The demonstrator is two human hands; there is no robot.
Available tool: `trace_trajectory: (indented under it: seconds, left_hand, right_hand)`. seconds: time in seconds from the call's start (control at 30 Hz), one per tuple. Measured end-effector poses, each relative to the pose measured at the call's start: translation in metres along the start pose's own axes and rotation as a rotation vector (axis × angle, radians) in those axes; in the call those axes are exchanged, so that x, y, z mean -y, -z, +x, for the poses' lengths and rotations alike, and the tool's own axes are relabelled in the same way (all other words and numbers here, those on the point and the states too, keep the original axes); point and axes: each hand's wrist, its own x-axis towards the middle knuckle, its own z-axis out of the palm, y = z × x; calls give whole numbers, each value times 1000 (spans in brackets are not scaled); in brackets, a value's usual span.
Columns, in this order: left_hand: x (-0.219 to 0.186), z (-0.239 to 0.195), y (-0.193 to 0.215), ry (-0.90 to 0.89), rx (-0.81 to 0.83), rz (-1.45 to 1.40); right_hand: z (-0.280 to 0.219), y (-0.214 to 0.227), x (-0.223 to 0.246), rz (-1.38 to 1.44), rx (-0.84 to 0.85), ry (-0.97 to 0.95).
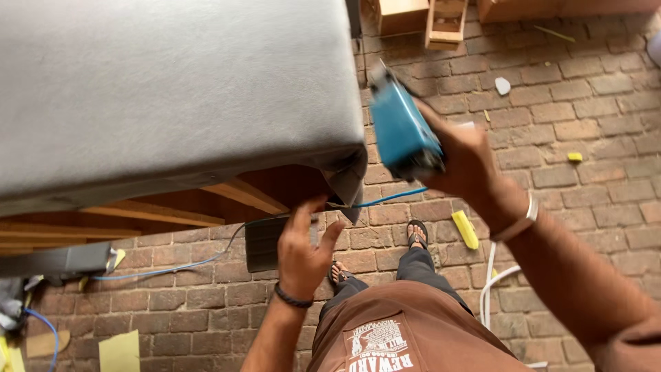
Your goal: The person stretches and secures gray fabric over a wooden bench seat using a pneumatic staple gun. They pull the fabric taut along the edges and corners, then drive staples into the underside of the frame to hold the fabric in place.
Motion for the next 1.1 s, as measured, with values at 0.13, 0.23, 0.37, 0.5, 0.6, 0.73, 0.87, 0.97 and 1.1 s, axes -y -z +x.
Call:
trace_trajectory:
  seconds: [0.13,0.23,0.37,0.5,0.6,0.73,0.87,0.97,1.1]
  left_hand:
    - [-64,55,-10,-254,-150,314]
    - [-71,73,-16,-51,81,480]
    - [-56,80,-7,-31,134,635]
    - [-50,83,1,-317,-112,760]
    - [-46,86,1,-371,-179,793]
    - [-36,98,9,-424,-189,744]
    - [-31,103,16,-422,-142,624]
    - [-30,112,24,-472,-125,528]
    - [-30,122,33,-567,-84,446]
  right_hand:
    - [133,-5,13,-116,88,253]
    - [197,-40,33,-277,258,204]
    - [204,-83,41,-244,242,316]
    - [198,-92,33,-259,188,292]
    - [194,-85,30,-229,232,229]
    - [205,-91,40,-236,340,25]
    - [205,-72,38,-255,574,-40]
    - [177,-37,24,-177,579,5]
    - [93,9,11,278,495,-267]
